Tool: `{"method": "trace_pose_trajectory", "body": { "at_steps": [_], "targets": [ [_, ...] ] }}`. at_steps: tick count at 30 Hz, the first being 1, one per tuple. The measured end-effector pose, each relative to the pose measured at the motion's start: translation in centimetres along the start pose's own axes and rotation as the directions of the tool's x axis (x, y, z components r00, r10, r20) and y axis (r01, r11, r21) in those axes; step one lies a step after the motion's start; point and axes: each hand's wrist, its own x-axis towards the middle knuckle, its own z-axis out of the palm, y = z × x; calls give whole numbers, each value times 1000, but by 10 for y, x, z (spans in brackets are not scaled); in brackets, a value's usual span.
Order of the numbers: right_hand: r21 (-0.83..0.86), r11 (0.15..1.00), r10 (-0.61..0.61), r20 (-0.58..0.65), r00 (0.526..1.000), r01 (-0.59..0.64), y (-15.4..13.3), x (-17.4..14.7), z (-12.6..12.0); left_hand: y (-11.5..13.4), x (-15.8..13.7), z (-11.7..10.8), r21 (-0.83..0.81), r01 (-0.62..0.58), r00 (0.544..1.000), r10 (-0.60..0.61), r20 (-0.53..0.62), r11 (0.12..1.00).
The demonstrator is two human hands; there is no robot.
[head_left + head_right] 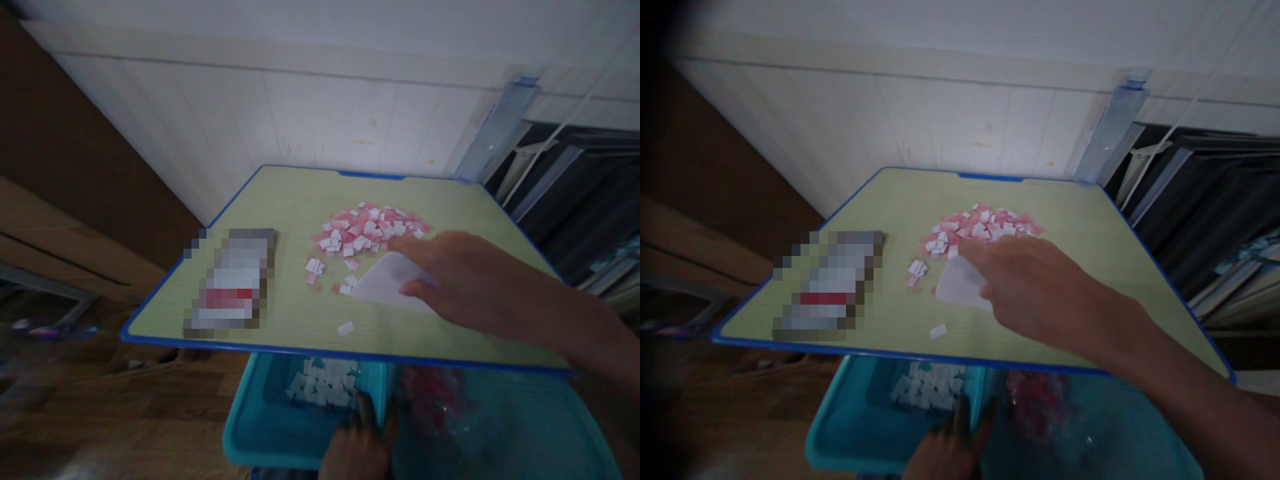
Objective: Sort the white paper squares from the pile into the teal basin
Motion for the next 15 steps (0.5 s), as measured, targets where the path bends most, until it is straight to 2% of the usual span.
{"method": "trace_pose_trajectory", "body": {
  "at_steps": [5,9,15],
  "targets": [
    [177,979,70,155,985,-98,16,3,16,5,-1,-4,29,50,998,-49,-31,998],
    [230,964,86,205,975,-133,8,4,23,7,-1,-1,33,45,999,-44,-28,998],
    [255,948,116,280,953,-190,-4,10,18,7,0,0,13,55,998,-55,-7,998]
  ]
}}
